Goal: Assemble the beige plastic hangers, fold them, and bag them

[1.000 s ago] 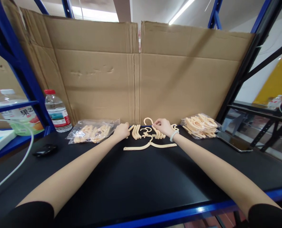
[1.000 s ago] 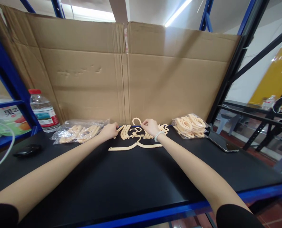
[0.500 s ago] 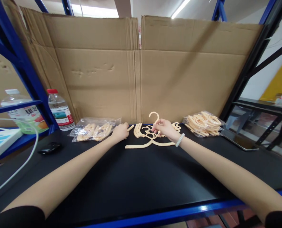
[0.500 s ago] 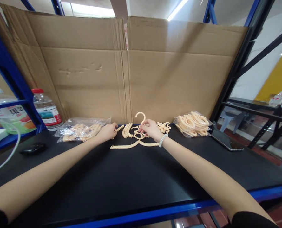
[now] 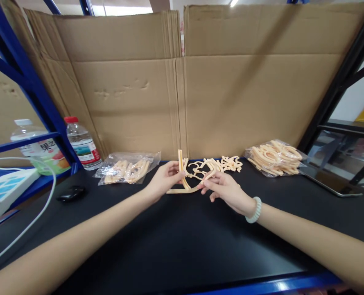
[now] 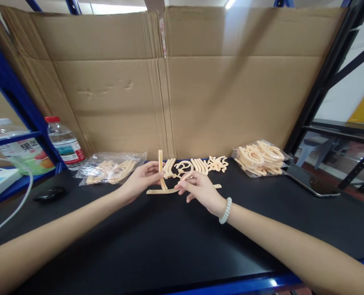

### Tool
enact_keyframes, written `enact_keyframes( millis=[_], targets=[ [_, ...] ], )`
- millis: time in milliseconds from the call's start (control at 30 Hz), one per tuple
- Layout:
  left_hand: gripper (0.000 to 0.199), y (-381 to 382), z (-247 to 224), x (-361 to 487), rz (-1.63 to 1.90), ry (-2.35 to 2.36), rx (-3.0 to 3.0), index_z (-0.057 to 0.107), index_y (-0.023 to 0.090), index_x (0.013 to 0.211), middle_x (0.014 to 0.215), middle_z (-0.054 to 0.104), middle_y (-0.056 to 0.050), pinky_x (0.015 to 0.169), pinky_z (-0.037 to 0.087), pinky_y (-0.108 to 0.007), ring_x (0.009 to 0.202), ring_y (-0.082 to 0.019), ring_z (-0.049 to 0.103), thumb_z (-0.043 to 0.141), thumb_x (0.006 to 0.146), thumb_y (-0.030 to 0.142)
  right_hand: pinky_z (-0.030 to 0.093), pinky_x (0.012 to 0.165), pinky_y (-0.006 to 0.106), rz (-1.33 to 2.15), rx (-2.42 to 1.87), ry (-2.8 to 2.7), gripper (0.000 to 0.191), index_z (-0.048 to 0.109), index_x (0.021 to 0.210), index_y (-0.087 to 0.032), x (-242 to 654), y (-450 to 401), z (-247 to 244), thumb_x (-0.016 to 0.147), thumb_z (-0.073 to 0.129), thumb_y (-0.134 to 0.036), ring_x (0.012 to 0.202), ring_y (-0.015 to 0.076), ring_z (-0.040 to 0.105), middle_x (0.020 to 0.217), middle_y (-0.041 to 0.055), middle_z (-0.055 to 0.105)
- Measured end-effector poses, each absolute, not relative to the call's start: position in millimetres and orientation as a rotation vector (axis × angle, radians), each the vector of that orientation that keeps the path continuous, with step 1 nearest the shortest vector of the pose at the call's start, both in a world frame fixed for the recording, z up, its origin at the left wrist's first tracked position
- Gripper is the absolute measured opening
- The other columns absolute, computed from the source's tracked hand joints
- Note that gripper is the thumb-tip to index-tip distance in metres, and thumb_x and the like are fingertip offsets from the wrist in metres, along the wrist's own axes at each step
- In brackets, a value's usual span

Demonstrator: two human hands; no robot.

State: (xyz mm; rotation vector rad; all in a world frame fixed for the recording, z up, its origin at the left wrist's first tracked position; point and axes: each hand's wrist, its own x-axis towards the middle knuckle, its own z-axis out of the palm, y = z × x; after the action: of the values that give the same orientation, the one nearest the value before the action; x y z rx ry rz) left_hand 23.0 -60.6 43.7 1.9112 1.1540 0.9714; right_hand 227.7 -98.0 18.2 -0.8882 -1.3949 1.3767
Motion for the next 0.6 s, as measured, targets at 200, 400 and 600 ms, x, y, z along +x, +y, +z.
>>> enact_keyframes(
  millis=[200, 400, 600],
  targets=[
    [0.012, -91.1, 16.5, 29.0, 1.240, 0.755, 1.797, 0.054, 0.017, 0.090, 0.089, 0.061, -0.001, 0.075, 0.057, -0.031, 0.083, -0.016, 0.065, 0.061, 0.085, 0.026, 0.049, 0.049, 0.019, 1.410, -0.842, -1.352, 0.029, 0.055, 0.089, -0.019, 223.5, -101.2, 7.1, 0.077, 0.071, -0.040, 0.074, 0.0143, 0.064, 0.079, 0.0023, 0.067],
    [0.010, -93.5, 4.8, 25.6, 1.352, 0.777, 1.789, 0.053, 0.019, 0.093, 0.091, 0.063, -0.001, 0.074, 0.057, -0.028, 0.079, -0.014, 0.066, 0.061, 0.087, 0.019, 0.053, 0.055, 0.022, 1.556, -0.772, -1.354, 0.022, 0.059, 0.086, -0.017, 228.9, -99.5, 6.1, 0.081, 0.068, -0.036, 0.087, 0.0166, 0.064, 0.104, 0.0078, 0.064],
    [0.008, -98.0, 1.8, 25.6, 1.383, 0.744, 1.920, 0.056, 0.019, 0.093, 0.092, 0.061, -0.002, 0.074, 0.059, -0.028, 0.084, -0.015, 0.068, 0.060, 0.087, 0.015, 0.055, 0.059, 0.023, 1.643, -0.733, -1.354, 0.016, 0.059, 0.086, -0.016, 234.7, -102.4, 13.0, 0.084, 0.066, -0.030, 0.089, 0.0176, 0.066, 0.101, 0.0080, 0.065]
  ],
)
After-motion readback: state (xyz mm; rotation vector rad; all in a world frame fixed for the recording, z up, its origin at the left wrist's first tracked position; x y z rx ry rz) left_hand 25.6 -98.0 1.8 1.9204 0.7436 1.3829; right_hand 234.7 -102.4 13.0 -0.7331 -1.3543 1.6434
